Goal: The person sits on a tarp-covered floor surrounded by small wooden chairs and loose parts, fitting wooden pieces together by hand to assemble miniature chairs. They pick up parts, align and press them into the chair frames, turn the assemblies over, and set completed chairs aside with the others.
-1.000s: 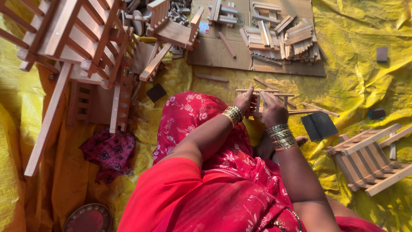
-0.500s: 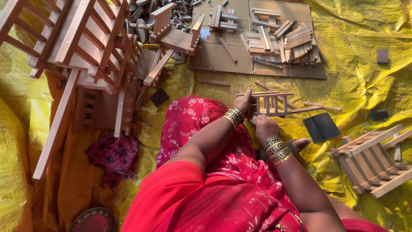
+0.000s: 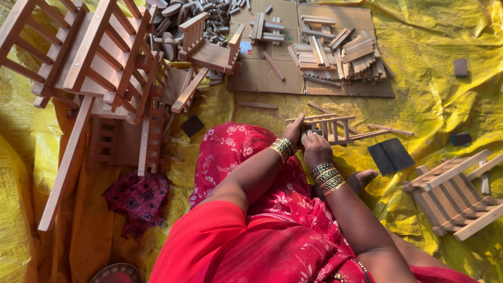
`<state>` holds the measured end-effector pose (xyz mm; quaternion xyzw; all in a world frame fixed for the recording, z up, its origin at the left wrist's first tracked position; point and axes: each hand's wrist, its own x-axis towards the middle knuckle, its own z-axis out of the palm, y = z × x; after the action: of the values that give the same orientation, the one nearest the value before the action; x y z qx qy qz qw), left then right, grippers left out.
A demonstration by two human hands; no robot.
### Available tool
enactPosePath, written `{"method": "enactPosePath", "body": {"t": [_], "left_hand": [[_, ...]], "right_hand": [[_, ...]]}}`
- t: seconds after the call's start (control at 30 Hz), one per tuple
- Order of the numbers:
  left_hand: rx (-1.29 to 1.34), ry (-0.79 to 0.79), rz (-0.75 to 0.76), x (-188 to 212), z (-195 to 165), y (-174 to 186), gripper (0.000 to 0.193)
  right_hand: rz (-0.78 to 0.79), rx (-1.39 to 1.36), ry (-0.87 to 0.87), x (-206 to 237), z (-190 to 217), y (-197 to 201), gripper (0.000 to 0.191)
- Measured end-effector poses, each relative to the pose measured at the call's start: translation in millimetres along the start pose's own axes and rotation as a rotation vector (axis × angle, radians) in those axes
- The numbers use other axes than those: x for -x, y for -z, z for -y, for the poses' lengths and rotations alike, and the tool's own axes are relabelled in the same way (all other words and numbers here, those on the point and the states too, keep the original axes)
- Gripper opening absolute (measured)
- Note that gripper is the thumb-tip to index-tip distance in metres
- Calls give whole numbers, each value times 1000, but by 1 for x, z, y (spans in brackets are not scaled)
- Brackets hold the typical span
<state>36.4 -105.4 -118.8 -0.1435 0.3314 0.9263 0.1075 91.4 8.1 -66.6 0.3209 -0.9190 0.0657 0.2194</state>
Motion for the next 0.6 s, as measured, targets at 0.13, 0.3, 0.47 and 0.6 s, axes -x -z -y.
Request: {"method": "enactPosePath", "body": {"t": [0.13,0.3,0.47,0.6], "left_hand": [[54,0,10,-3,-1,0,54],[-8,63,-29,1,-6,-4,56],[-191,81,-84,3,-9,-5,65],[-161,57,-104,-2,-8,-1,65]], "right_hand": [[91,-49,34,17,-4,4,19],[525,-31,-239,15,-7,26,25],[69,-142,-104,-13,-25,29,38],[3,-94,-92,-12,-27,13,44]]}}
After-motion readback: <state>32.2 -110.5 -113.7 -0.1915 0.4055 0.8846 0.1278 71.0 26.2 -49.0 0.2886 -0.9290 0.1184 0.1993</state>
